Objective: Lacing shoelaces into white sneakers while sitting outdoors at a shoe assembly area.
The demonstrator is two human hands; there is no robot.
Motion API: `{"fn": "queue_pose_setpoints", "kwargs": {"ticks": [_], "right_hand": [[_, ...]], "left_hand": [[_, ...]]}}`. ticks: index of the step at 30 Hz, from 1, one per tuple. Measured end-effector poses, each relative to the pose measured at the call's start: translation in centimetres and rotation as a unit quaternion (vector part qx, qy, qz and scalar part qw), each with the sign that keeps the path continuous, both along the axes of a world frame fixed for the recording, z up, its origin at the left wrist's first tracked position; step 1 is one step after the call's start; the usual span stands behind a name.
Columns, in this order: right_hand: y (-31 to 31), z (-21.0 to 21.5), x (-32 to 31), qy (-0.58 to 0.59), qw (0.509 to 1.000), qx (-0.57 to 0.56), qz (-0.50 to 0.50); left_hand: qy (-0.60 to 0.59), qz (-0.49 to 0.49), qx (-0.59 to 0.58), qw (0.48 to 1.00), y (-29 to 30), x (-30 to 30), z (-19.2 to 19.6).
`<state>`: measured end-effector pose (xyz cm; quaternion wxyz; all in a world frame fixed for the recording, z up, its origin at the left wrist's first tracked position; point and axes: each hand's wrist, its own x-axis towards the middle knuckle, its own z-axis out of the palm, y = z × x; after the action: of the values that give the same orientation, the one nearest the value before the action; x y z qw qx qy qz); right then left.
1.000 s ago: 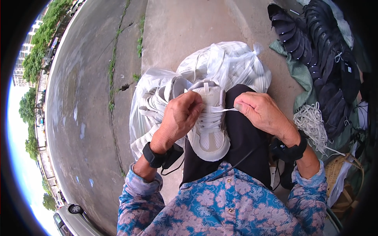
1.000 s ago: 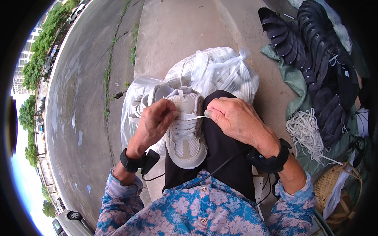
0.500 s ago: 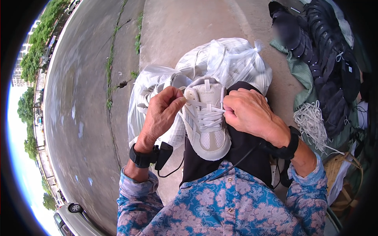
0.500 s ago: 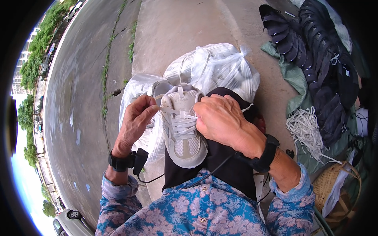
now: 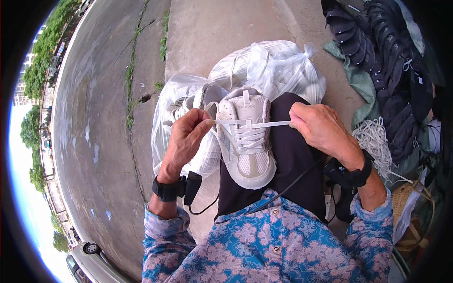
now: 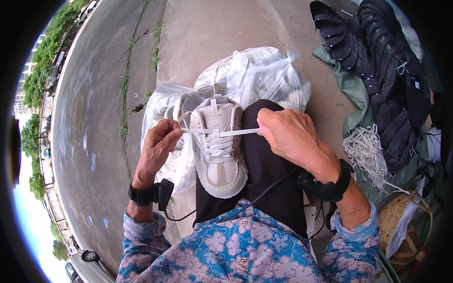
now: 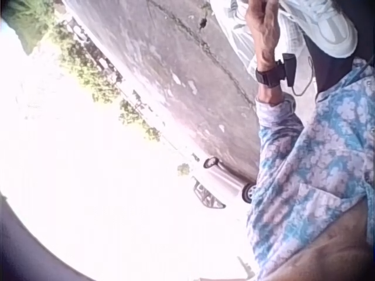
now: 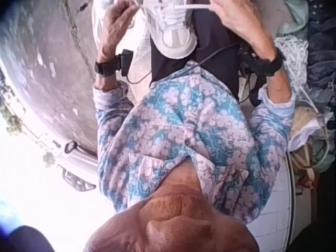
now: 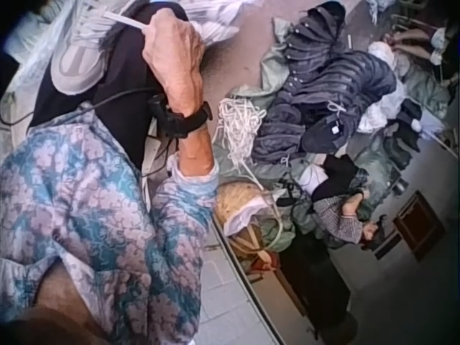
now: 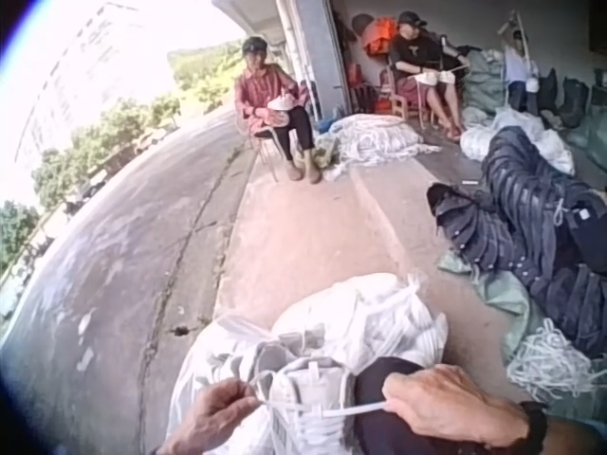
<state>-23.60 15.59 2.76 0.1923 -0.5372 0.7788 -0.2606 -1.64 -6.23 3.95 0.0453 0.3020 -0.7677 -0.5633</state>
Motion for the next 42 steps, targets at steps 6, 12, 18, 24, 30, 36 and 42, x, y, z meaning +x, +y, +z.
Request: {"fn": "queue_pose_setpoints", "kwargs": {"ticks": [6, 12, 18, 24, 30, 36, 42], "right_hand": [[2.5, -0.1, -2.3, -0.043, 0.997, 0.019, -0.067], [7.5, -2.3, -5.4, 0.013, 0.993, -0.028, -0.118], [13.2, -4.2, -8.0, 0.098, 0.977, -0.033, -0.187], [17.2, -6.7, -9.7, 0.023, 0.943, -0.038, -0.331], [10.4, -4.6, -5.3, -0.035, 0.953, -0.023, -0.300], [2.1, -1.6, 1.2, -0.070, 0.973, -0.200, -0.089], [1.4, -2.0, 2.2, 0.015, 0.987, -0.156, -0.037]], "left_hand": [[-0.069, -0.034, -0.044, 0.996, 0.0, 1.0, 0.2], [-0.066, -0.023, -0.103, 0.992, -0.8, 2.2, 0.2], [-0.119, -0.038, -0.224, 0.967, -2.3, 4.8, 1.3], [-0.106, 0.036, -0.308, 0.945, -4.1, 8.7, 1.5], [0.001, -0.035, -0.390, 0.920, 1.4, 3.4, 2.2], [0.069, -0.176, -0.392, 0.901, 5.6, -0.9, 1.2], [0.037, -0.176, -0.399, 0.899, 5.4, -1.6, 0.9]]}}
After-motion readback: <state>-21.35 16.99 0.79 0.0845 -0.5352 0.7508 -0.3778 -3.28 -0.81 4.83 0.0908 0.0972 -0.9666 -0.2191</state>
